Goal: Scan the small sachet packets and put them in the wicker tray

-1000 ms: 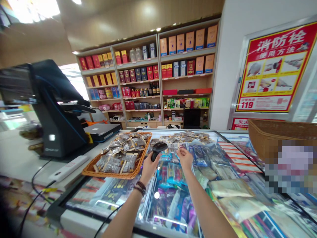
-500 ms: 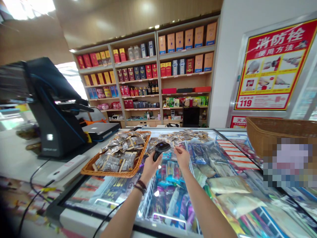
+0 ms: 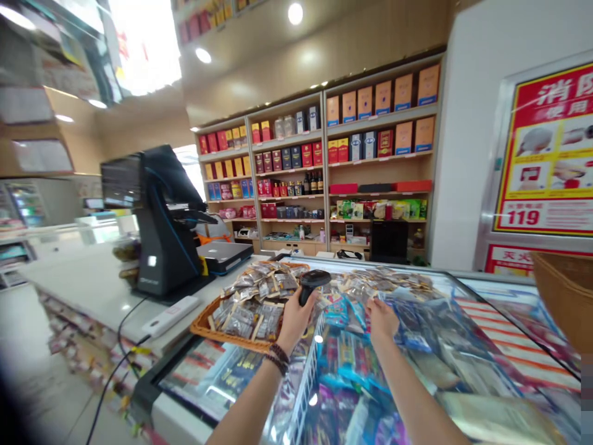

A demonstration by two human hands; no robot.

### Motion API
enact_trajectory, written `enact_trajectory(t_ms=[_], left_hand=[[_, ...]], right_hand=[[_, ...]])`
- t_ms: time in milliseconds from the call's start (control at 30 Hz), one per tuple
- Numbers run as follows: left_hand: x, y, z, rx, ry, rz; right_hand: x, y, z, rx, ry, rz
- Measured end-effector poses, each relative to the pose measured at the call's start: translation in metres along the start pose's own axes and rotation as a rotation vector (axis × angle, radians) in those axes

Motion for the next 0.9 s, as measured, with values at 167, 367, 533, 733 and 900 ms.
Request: enact_trajectory(t_ms=[167,367,533,733,900], left_hand=[[0.011,-0.031,-0.071,0.151,-0.113,0.036],[0.008,-0.044,-0.158,0.29,-0.272,0.048],[-0.003,-0.036,-0.203,0.36,-0.356,0.03],[-0.011,-0.024,-0.214,0.374,-0.363,0.027],[-0.01,-0.022,-0.191,0.327,-0.309,-0.006]], right_hand=[[-0.009,0.007,0.071,-0.091,-0.118,0.055],[-0.004,0.051,0.185,-0.327,-0.046,0.162],[0.013,0.098,0.261,-0.522,0.027,0.222],[0.014,0.126,0.276,-0.885,0.091,0.301],[-0.005,0.102,0.232,-0.916,0.16,0.28]])
Point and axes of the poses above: each hand's wrist, its own y-axis away from the middle knuckle, its own z-axis out of the palm, x = y × z, the point moved 2 cm from there along -y, towards the middle knuckle, and after that the axes turned 15 degrees about z, right-handed, at the moved point
